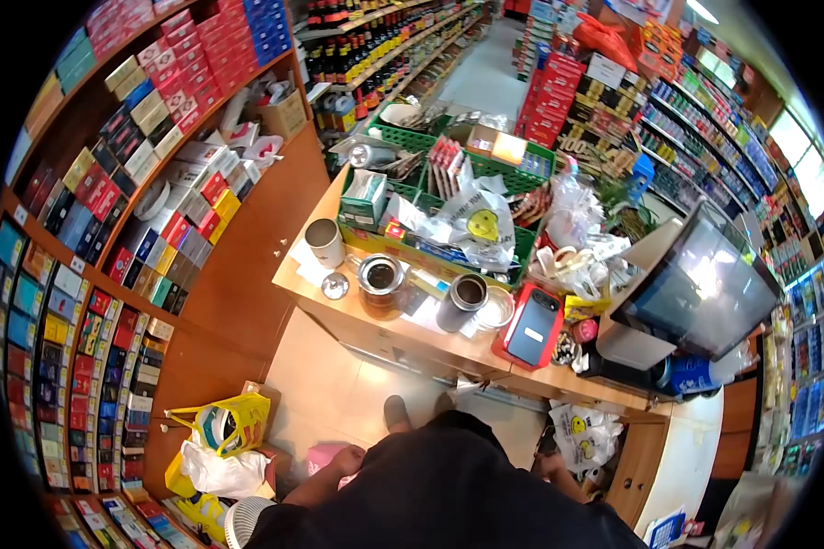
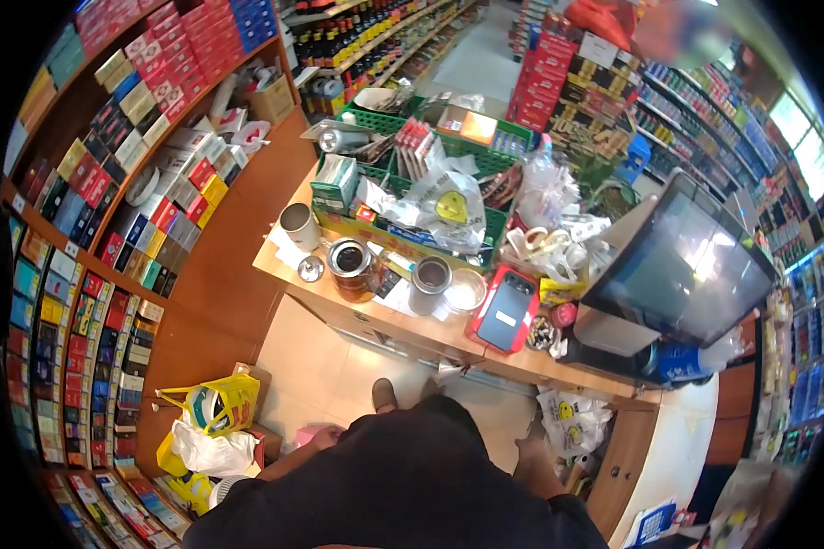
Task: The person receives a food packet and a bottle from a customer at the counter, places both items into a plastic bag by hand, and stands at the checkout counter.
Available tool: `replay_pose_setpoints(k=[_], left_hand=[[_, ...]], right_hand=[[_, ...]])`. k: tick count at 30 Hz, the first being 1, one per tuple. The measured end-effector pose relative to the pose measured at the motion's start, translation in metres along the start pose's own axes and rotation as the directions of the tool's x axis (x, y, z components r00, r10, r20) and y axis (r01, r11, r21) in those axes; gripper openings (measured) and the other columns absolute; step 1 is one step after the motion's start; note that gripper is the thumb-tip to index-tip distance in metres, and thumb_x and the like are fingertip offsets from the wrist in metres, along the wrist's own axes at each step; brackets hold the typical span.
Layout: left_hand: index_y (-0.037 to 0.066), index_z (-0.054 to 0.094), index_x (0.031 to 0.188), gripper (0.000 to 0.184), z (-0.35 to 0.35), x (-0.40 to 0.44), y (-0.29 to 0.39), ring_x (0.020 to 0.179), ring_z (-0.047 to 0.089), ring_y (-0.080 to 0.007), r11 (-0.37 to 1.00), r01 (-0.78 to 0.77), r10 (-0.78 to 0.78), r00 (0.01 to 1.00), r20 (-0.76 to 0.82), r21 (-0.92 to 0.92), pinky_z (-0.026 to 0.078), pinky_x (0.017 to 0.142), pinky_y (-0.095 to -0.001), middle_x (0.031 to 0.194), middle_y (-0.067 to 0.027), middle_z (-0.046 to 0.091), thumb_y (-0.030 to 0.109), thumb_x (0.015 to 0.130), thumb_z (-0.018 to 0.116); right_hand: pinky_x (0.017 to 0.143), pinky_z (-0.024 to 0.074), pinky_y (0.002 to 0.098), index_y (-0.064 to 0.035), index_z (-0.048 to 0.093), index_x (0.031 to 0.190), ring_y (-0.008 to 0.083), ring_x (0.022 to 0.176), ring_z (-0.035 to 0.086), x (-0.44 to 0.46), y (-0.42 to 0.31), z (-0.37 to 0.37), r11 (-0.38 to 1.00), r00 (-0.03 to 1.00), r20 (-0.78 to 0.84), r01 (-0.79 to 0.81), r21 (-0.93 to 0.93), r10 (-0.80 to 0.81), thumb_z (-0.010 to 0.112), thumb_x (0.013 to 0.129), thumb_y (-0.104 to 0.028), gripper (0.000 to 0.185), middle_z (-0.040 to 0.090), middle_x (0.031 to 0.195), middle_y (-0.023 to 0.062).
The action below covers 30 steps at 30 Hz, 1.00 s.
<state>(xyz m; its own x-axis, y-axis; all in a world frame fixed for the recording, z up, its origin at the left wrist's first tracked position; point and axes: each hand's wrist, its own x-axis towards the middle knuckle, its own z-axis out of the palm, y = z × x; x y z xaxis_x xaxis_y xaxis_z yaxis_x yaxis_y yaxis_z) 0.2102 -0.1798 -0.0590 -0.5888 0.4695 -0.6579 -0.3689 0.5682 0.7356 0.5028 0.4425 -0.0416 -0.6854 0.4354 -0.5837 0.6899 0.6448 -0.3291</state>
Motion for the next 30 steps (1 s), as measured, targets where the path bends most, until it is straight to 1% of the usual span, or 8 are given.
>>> replay_pose_setpoints(k=[2, 5, 10, 13, 19, 23, 25, 30], left_hand=[[-0.006, 0.065, 0.117, 0.062, 0.004, -0.012, 0.025, 0.094, 0.072, -0.0231, 0.999, 0.018, -0.018, 1.0, -0.001, 0.046, 0.056, 0.084, -0.0349, 0.1, -0.0195, 0.075, 0.039, 0.079, 0.085], [-0.006, 0.066, 0.117, 0.062, 0.003, -0.012, 0.034, 0.097, 0.071, -0.0222, 1.0, -0.009, 0.009, 1.0, -0.003, 0.029, 0.056, 0.085, -0.035, 0.106, -0.0201, 0.075, 0.035, 0.076, 0.086], [-0.002, 0.067, 0.118, 0.061, -0.01, -0.024, 0.061, 0.097, 0.072, -0.0267, 0.998, 0.067, -0.064, 0.991, -0.115, 0.017, 0.056, 0.086, -0.0377, 0.108, -0.0204, 0.074, 0.037, 0.076, 0.084], [0.001, 0.067, 0.118, 0.057, -0.018, -0.049, 0.113, 0.096, 0.072, -0.0339, 0.961, 0.142, -0.086, 0.969, -0.23, 0.239, 0.055, 0.086, -0.0398, 0.106, -0.0224, 0.074, 0.041, 0.079, 0.078], [0.006, 0.068, 0.114, 0.042, -0.027, -0.076, 0.137, 0.103, 0.069, -0.0427, 0.931, 0.21, -0.046, 0.88, -0.472, 0.299, 0.053, 0.09, -0.0467, 0.107, -0.0269, 0.072, 0.038, 0.088, 0.067], [0.009, 0.069, 0.113, 0.04, -0.039, -0.093, 0.174, 0.111, 0.067, -0.0427, 0.918, 0.301, -0.151, 0.867, -0.474, 0.257, 0.051, 0.095, -0.0471, 0.113, -0.0248, 0.071, 0.041, 0.089, 0.065], [0.01, 0.069, 0.114, 0.04, -0.053, -0.086, 0.174, 0.112, 0.066, -0.0425, 0.915, 0.296, -0.157, 0.887, -0.433, 0.274, 0.051, 0.097, -0.0458, 0.115, -0.024, 0.071, 0.041, 0.089, 0.065], [0.013, 0.071, 0.119, 0.034, -0.12, -0.023, 0.101, 0.111, 0.069, -0.0304, 0.942, 0.121, -0.103, 0.992, -0.073, 0.313, 0.051, 0.099, -0.0389, 0.12, -0.0177, 0.073, 0.029, 0.088, 0.072]], right_hand=[[0.075, 0.0521, 0.0411, -0.0007, 0.069, 0.104, 0.0285, 0.082, 0.066, 0.038, 0.051, 0.024, 0.96, 0.967, -0.026, 0.249, -0.129, -0.255, 0.064, 0.099, -0.034, 0.034, 0.072, 0.088, 0.0136], [0.082, 0.0551, 0.0465, -0.0097, 0.066, 0.115, 0.0344, 0.097, 0.07, 0.038, -0.071, -0.06, 0.961, 0.899, 0.353, -0.277, 0.004, 0.257, 0.065, 0.087, -0.025, 0.032, 0.073, 0.09, 0.014], [0.077, 0.0527, 0.0511, -0.0061, 0.072, 0.096, 0.039, 0.086, 0.069, 0.104, -0.135, -0.052, 0.685, 0.764, 0.191, 0.639, -0.349, -0.616, 0.071, 0.083, -0.028, 0.026, 0.072, 0.085, 0.0167], [0.053, 0.05, 0.0385, -0.0013, 0.066, 0.079, 0.0204, 0.056, 0.063, 0.14, -0.183, -0.023, 0.903, 0.943, 0.165, 0.21, 0.376, -0.288, 0.071, 0.093, -0.026, 0.029, 0.065, 0.068, 0.0081], [0.054, 0.05, 0.0385, -0.0023, 0.067, 0.078, 0.0211, 0.053, 0.062, 0.169, -0.21, 0.007, 0.836, 0.884, 0.128, 0.365, 0.411, -0.449, 0.073, 0.091, -0.031, 0.032, 0.064, 0.065, 0.0094], [0.06, 0.0541, 0.0424, -0.0048, 0.068, 0.089, 0.029, 0.061, 0.068, 0.151, -0.186, -0.013, 0.406, 0.505, 0.137, 0.803, -0.436, -0.852, 0.073, 0.087, -0.024, 0.02, 0.071, 0.073, 0.0136], [0.068, 0.0558, 0.0471, -0.0075, 0.068, 0.097, 0.0349, 0.076, 0.072, 0.145, -0.158, -0.004, 0.803, 0.817, 0.346, 0.55, -0.229, -0.461, 0.068, 0.087, -0.024, 0.019, 0.073, 0.083, 0.015], [0.069, 0.0569, 0.0458, -0.0158, 0.069, 0.101, 0.0304, 0.075, 0.074, 0.085, -0.143, -0.019, 0.78, 0.92, 0.292, 0.381, -0.496, -0.263, 0.064, 0.086, -0.02, 0.017, 0.074, 0.081, 0.0106]])
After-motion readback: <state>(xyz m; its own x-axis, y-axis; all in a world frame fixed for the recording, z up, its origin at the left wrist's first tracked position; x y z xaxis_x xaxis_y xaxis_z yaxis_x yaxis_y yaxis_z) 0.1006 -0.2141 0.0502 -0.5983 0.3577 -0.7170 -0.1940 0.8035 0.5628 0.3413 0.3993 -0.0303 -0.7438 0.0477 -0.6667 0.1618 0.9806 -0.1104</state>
